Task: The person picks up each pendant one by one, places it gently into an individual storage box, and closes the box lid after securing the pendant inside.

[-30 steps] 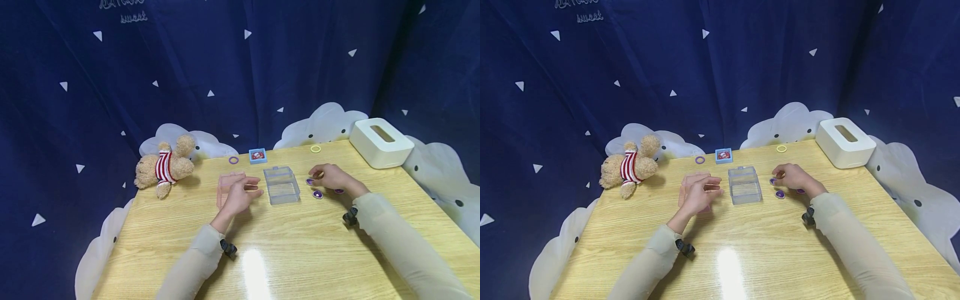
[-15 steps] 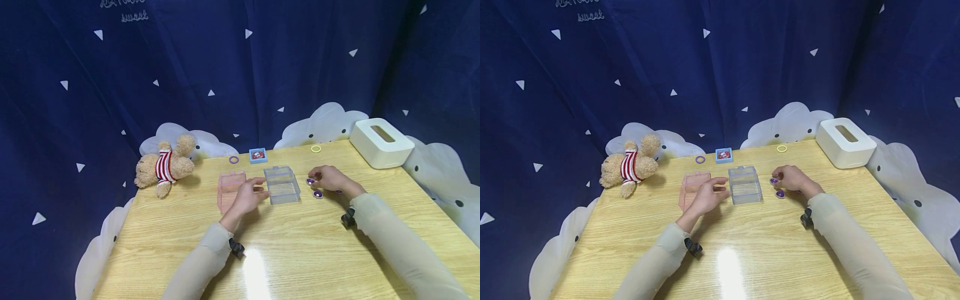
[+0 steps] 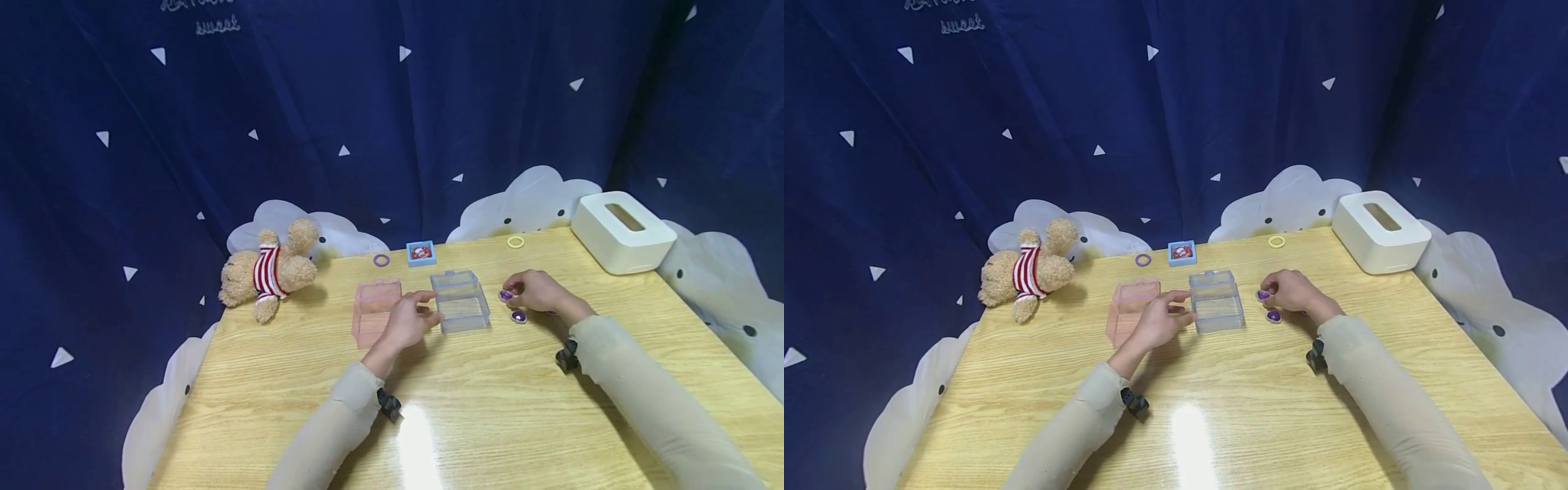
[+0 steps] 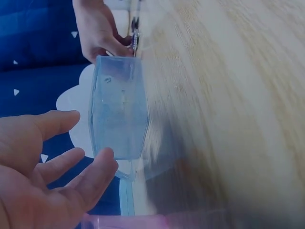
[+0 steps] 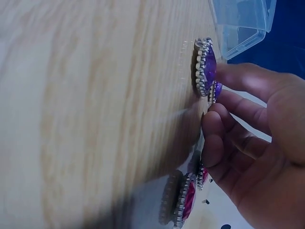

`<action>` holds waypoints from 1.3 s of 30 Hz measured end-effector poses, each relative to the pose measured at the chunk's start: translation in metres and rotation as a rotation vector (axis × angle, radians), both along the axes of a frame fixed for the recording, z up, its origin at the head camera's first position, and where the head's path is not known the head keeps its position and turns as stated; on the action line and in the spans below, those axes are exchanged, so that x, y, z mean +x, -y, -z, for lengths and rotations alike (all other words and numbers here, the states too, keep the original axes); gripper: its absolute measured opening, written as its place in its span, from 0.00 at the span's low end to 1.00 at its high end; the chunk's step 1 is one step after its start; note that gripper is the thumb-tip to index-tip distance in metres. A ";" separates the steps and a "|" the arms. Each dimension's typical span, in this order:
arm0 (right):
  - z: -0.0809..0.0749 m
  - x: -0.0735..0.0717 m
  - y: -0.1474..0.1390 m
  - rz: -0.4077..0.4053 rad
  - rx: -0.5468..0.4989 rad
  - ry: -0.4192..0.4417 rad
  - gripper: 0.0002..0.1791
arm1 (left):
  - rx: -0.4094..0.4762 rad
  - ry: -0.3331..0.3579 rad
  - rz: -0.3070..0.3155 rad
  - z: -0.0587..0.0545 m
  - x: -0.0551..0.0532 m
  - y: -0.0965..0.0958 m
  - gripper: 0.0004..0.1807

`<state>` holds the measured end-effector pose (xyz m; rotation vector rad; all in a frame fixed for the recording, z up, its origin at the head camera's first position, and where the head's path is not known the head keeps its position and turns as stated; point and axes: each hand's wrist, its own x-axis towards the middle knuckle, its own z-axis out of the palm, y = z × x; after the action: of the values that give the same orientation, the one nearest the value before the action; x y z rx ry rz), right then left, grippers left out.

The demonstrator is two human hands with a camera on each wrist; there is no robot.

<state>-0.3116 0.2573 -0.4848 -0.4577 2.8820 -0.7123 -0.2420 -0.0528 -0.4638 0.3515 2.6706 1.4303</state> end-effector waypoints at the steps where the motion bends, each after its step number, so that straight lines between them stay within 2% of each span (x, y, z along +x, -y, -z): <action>1: 0.000 0.000 0.000 0.003 0.002 -0.004 0.19 | 0.000 -0.004 0.003 0.000 0.000 0.000 0.28; 10: 0.003 -0.001 0.002 0.015 -0.011 -0.001 0.17 | -0.024 0.029 -0.004 0.005 -0.001 -0.005 0.29; 18: 0.002 0.000 0.001 0.027 -0.028 -0.008 0.15 | -0.011 0.048 -0.006 0.006 -0.002 -0.008 0.28; 30: -0.014 0.002 0.002 -0.008 -0.066 -0.041 0.15 | -0.005 0.062 0.000 0.005 -0.001 -0.008 0.28; 39: -0.032 0.011 0.012 -0.053 -0.126 -0.093 0.15 | 0.015 0.063 -0.002 0.005 -0.001 -0.007 0.28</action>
<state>-0.3009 0.2453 -0.4525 -0.5951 2.9090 -0.8898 -0.2432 -0.0457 -0.4689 0.3004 2.6128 1.4377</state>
